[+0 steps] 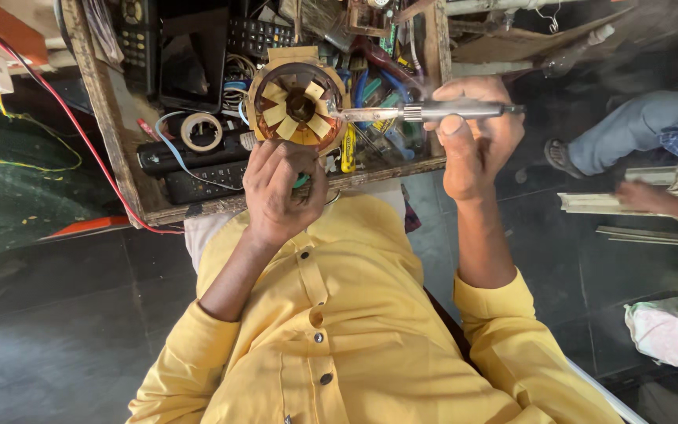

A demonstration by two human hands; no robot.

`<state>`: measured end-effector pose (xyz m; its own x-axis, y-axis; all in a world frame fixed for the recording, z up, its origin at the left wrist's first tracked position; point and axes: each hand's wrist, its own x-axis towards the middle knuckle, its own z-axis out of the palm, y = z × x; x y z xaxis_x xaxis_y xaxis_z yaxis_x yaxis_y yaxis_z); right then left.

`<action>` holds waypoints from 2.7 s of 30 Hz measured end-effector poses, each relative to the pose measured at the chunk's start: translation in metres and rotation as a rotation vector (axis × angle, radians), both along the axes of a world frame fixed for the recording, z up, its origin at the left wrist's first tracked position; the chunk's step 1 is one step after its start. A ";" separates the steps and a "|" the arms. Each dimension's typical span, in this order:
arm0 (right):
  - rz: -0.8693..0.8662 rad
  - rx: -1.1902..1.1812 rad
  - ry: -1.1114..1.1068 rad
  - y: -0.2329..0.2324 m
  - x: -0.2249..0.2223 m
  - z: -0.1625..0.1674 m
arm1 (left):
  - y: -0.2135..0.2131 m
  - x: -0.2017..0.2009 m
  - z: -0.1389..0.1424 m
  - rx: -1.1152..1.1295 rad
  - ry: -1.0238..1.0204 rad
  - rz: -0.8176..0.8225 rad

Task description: The person works on a fan motor stator at a cluttered workbench, fitting insulating material into the slots around the copper windings by hand. They use a soldering iron on the windings, pick up a screwdriver, and continue adjusting the wires and slot insulation.

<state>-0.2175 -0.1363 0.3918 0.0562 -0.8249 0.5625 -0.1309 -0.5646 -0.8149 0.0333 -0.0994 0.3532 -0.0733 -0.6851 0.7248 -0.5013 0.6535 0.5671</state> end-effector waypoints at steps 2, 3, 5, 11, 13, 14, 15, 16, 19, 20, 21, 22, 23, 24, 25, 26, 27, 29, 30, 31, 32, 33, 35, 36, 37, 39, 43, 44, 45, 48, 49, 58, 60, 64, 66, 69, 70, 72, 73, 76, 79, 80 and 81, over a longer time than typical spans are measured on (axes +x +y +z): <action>0.009 -0.011 -0.019 -0.001 -0.001 0.000 | 0.000 -0.001 0.000 0.004 0.001 0.002; 0.012 0.003 -0.028 0.000 -0.001 0.000 | 0.000 -0.001 -0.001 0.008 0.004 0.003; 0.018 0.031 -0.045 -0.001 -0.002 0.000 | -0.001 -0.002 -0.001 0.006 0.008 0.005; 0.038 -0.053 0.015 -0.004 -0.005 0.002 | -0.003 -0.005 -0.001 0.007 0.001 0.008; 0.030 -0.062 0.018 -0.004 -0.006 0.003 | -0.002 -0.007 -0.001 0.013 0.002 0.010; 0.023 -0.066 0.019 -0.004 -0.006 0.003 | -0.003 -0.007 -0.001 0.012 0.002 0.012; 0.014 -0.046 0.013 -0.004 -0.007 0.003 | -0.003 -0.007 -0.002 0.013 0.001 0.013; 0.006 -0.026 0.008 -0.004 -0.007 0.003 | -0.003 -0.008 -0.002 0.014 0.002 0.015; 0.014 -0.062 0.017 -0.006 -0.008 0.002 | -0.004 -0.009 -0.003 0.010 0.002 0.019; 0.024 -0.091 0.024 -0.007 -0.008 0.002 | -0.004 -0.010 -0.003 0.011 0.005 0.019; 0.027 -0.091 0.023 -0.007 -0.009 0.001 | -0.005 -0.010 -0.003 0.012 0.008 0.018; 0.031 -0.091 0.023 -0.008 -0.009 0.001 | -0.005 -0.011 -0.003 0.014 0.011 0.018; 0.035 -0.091 0.023 -0.009 -0.010 0.001 | -0.005 -0.012 -0.002 0.015 0.012 0.018; 0.036 -0.094 0.025 -0.009 -0.010 0.000 | -0.005 -0.012 -0.002 0.015 0.014 0.019; 0.037 -0.097 0.027 -0.009 -0.011 0.000 | -0.005 -0.012 -0.002 0.016 0.017 0.020; 0.038 -0.100 0.029 -0.010 -0.011 0.000 | -0.005 -0.013 -0.002 0.016 0.017 0.022; 0.032 -0.090 0.028 -0.009 -0.012 0.000 | -0.005 -0.013 -0.001 0.016 0.018 0.023; 0.018 -0.069 0.026 -0.009 -0.013 0.000 | -0.006 -0.013 -0.001 0.014 0.018 0.022; 0.022 -0.070 0.022 -0.010 -0.013 0.000 | -0.007 -0.013 -0.001 0.009 0.017 0.020; 0.027 -0.070 0.019 -0.010 -0.013 0.000 | -0.007 -0.013 -0.001 0.006 0.016 0.017; 0.029 -0.070 0.016 -0.011 -0.014 0.000 | -0.008 -0.013 -0.001 0.005 0.009 0.016; 0.036 -0.071 0.017 -0.011 -0.014 0.001 | -0.009 -0.013 0.000 0.003 0.003 0.015; 0.049 -0.074 0.020 -0.013 -0.013 0.001 | -0.010 -0.013 0.000 -0.002 0.002 0.014; 0.045 -0.080 0.022 -0.014 -0.013 0.001 | -0.011 -0.014 -0.001 -0.005 0.009 0.015; 0.041 -0.084 0.024 -0.015 -0.013 0.001 | -0.011 -0.014 -0.001 -0.005 0.015 0.017; 0.039 -0.090 0.026 -0.016 -0.014 0.001 | -0.012 -0.014 -0.002 0.008 0.021 0.017; 0.034 -0.080 -0.004 -0.015 -0.016 0.001 | -0.013 -0.015 -0.003 -0.004 0.033 0.041; 0.032 -0.067 -0.030 -0.015 -0.017 0.001 | -0.014 -0.015 -0.003 0.006 0.046 0.052; 0.030 -0.054 -0.055 -0.014 -0.018 0.000 | -0.014 -0.015 -0.004 0.017 0.060 0.063; 0.022 -0.019 -0.150 -0.013 -0.021 0.000 | -0.015 -0.015 -0.004 0.044 0.065 0.090; 0.022 -0.027 -0.175 -0.013 -0.022 0.000 | -0.015 -0.015 -0.003 0.051 0.061 0.100; -0.036 0.028 -0.254 -0.008 -0.024 -0.002 | -0.019 -0.013 -0.003 0.072 0.105 0.053; -0.039 0.038 -0.239 -0.008 -0.023 -0.003 | -0.019 -0.011 -0.003 0.072 0.093 0.052; -0.031 0.029 -0.204 -0.004 -0.017 -0.003 | -0.020 -0.007 -0.002 0.092 0.098 0.031; -0.033 -0.004 -0.167 0.001 -0.014 -0.003 | -0.021 -0.005 -0.002 0.095 0.089 0.021; -0.065 -0.088 -0.075 0.010 -0.010 -0.004 | -0.021 -0.004 -0.002 0.097 0.062 0.014; -0.083 -0.136 -0.022 0.012 -0.009 -0.005 | -0.021 -0.003 -0.002 0.097 0.051 0.013; -0.099 -0.242 0.073 0.017 -0.007 -0.006 | -0.021 -0.003 -0.002 0.100 0.057 0.018; -0.098 -0.301 0.115 0.018 -0.007 -0.007 | -0.021 -0.003 -0.002 0.100 0.060 0.019; -0.118 -0.411 0.226 0.020 -0.007 -0.009 | -0.022 -0.003 -0.002 0.087 0.065 0.017; -0.156 -0.455 0.285 0.020 -0.007 -0.010 | -0.022 -0.003 -0.002 0.087 0.061 0.009; -0.169 -0.465 0.297 0.020 -0.007 -0.010 | -0.022 -0.003 -0.002 0.089 0.060 0.008; -0.159 -0.464 0.289 0.019 -0.007 -0.010 | -0.022 -0.003 -0.002 0.091 0.058 0.008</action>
